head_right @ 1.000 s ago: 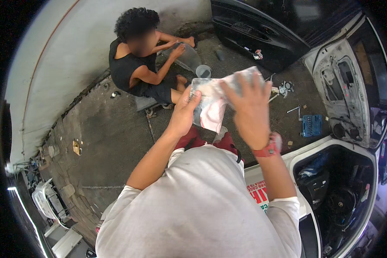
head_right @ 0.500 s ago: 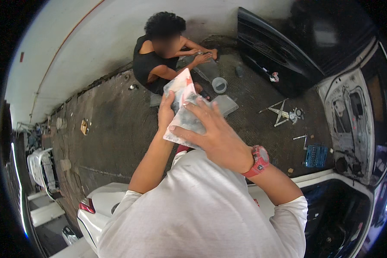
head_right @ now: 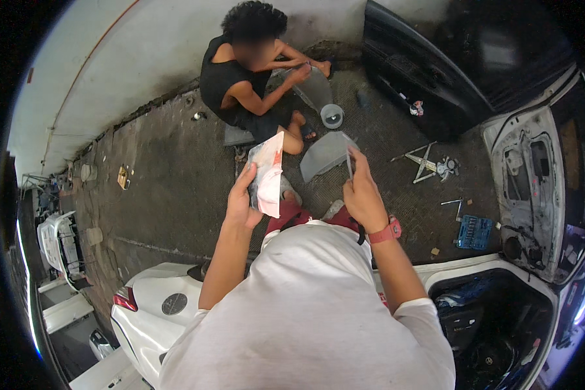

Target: The person mixes a pink putty-like substance with a scraper and applies it to a white car bumper. They then use sandpaper to sand the applied areas on the bumper, smoothing the surface.

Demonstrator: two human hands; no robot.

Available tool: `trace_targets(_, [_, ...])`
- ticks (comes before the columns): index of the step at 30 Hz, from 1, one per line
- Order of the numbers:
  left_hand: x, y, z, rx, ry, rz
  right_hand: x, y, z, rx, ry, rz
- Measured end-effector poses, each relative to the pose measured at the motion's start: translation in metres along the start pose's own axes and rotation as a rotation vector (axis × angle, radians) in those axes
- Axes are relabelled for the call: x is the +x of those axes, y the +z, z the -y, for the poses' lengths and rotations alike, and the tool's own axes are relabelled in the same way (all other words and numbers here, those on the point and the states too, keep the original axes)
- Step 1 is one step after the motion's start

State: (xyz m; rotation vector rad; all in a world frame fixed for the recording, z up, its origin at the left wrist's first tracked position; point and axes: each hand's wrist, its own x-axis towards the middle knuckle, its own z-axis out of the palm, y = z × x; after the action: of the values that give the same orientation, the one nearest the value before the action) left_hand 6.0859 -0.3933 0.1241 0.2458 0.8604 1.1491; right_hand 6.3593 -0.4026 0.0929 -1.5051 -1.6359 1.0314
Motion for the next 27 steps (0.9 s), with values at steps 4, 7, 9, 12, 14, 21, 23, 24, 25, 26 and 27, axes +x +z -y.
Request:
trace_targets(4, [-0.009, -0.035, 0.010, -0.026, -0.042, -0.116, -0.038, 0.023, -0.027, 0.212, 0.252, -0.013])
trace_targets(7, [-0.014, -0.046, 0.020, -0.025, -0.066, -0.177, -0.054, 0.016, -0.032, 0.222, 0.326, 0.001])
trace_targets(9, [-0.013, -0.050, 0.024, -0.022, -0.118, -0.194, -0.059, 0.010, -0.034, 0.209, 0.324, -0.015])
trace_targets(12, [-0.008, -0.050, 0.030, 0.002, -0.171, -0.167, -0.060, -0.002, -0.041, 0.202, 0.276, -0.079])
trace_targets(14, [-0.004, -0.046, 0.032, 0.021, -0.192, -0.133, -0.058, -0.010, -0.040, 0.206, 0.268, -0.117])
trace_targets(21, [0.005, -0.025, 0.029, 0.079, -0.212, -0.100, -0.056, -0.011, -0.039, 0.246, 0.210, -0.199])
trace_targets(23, [0.003, -0.018, 0.026, 0.089, -0.204, -0.095, -0.057, -0.007, -0.039, 0.265, 0.247, -0.181])
trace_targets(24, [0.004, -0.018, 0.026, 0.091, -0.199, -0.106, -0.057, -0.005, -0.038, 0.274, 0.265, -0.173])
trace_targets(25, [0.004, -0.019, 0.025, 0.094, -0.193, -0.116, -0.057, -0.004, -0.037, 0.284, 0.291, -0.167])
trace_targets(26, [0.004, -0.020, 0.024, 0.095, -0.188, -0.128, -0.058, -0.002, -0.036, 0.294, 0.318, -0.160])
trace_targets(27, [0.004, -0.020, 0.023, 0.090, -0.183, -0.121, -0.057, -0.001, -0.035, 0.304, 0.344, -0.152])
